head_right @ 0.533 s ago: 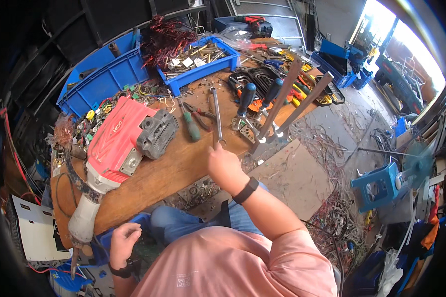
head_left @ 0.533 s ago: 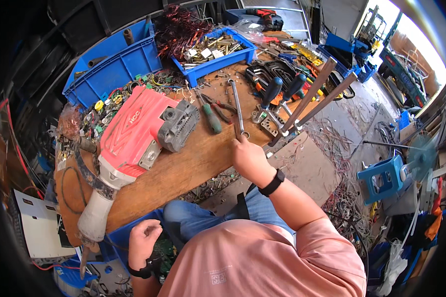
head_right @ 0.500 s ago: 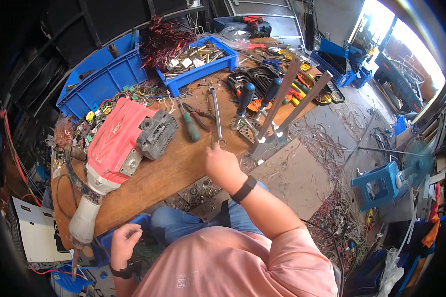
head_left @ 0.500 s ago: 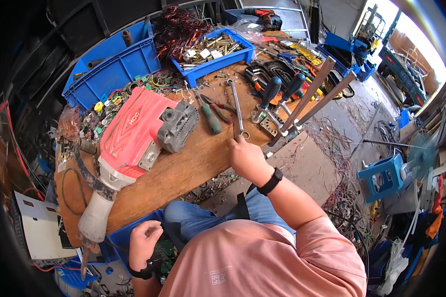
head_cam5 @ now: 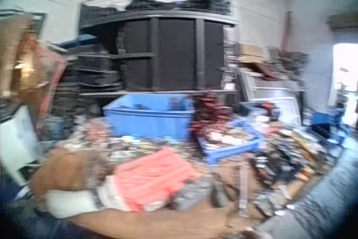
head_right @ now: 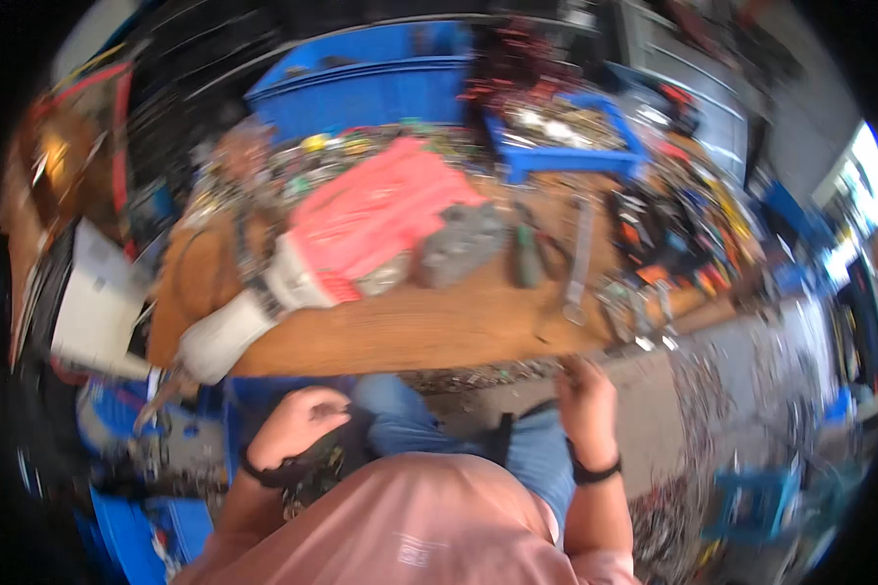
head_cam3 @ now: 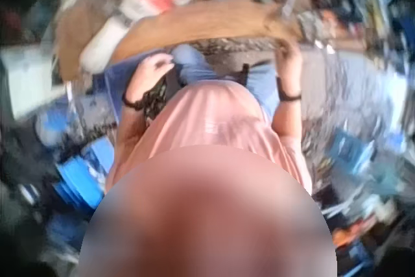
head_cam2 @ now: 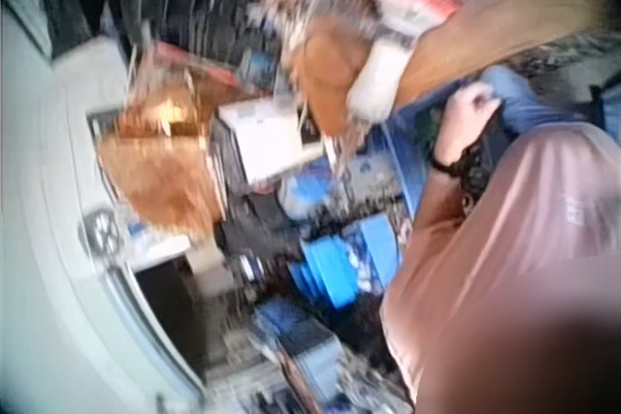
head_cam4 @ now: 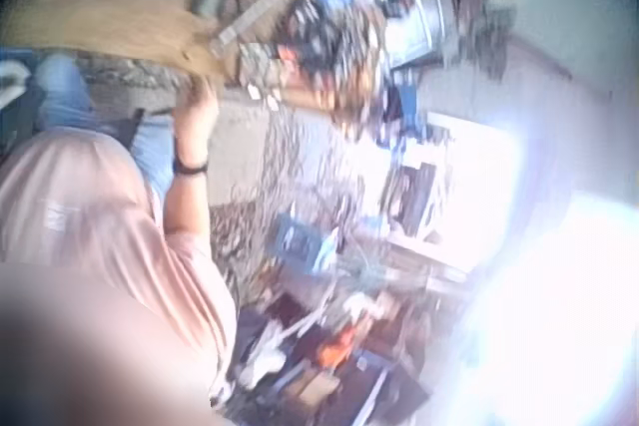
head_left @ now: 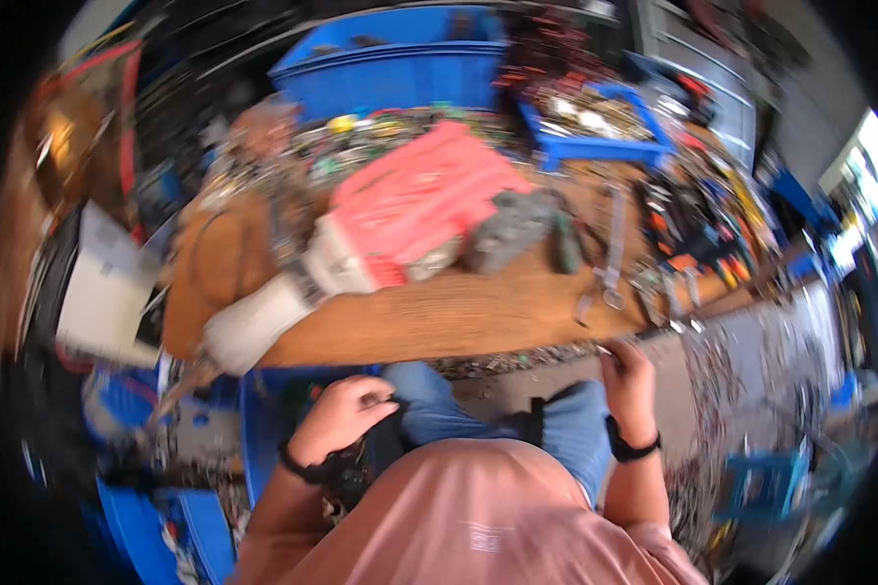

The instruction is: The recorder is disassembling or repairing a large demolition hammer using a screwdriver in a workshop.

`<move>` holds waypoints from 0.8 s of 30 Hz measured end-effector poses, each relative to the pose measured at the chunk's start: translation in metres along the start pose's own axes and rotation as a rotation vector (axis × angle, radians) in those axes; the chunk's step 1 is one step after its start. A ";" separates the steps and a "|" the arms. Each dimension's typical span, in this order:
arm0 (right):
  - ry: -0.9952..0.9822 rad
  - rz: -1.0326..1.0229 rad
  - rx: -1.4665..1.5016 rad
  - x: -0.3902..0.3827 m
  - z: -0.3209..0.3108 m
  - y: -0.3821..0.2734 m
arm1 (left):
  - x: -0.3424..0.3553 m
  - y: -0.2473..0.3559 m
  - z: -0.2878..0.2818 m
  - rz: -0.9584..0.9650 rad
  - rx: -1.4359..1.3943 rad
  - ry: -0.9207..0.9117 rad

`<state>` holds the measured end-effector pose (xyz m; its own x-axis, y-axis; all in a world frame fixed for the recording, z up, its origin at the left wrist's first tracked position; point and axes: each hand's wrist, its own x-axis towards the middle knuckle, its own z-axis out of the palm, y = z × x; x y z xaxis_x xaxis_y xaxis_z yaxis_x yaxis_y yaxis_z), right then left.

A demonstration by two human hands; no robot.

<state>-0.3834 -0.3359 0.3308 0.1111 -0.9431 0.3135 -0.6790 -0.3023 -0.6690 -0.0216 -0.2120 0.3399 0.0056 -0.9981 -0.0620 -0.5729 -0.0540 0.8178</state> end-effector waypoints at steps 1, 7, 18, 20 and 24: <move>-0.028 0.023 0.017 -0.004 -0.003 0.010 | 0.003 0.002 -0.001 0.035 0.013 0.011; -0.124 0.048 0.149 -0.010 0.001 0.012 | -0.012 0.003 -0.026 0.023 0.076 0.117; -0.236 0.054 0.238 0.005 0.008 -0.001 | -0.092 -0.035 -0.152 -0.211 -0.038 1.254; -0.246 -0.028 0.194 0.004 0.007 -0.010 | -0.109 -0.061 -0.165 -0.252 -0.129 1.425; -0.250 0.021 0.226 -0.003 0.000 -0.009 | -0.131 -0.096 -0.165 -0.334 0.437 1.325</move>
<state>-0.3776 -0.3307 0.3355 0.2922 -0.9457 0.1421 -0.5083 -0.2795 -0.8146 0.1680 -0.0810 0.3646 0.7943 -0.2465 0.5553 -0.5924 -0.5166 0.6182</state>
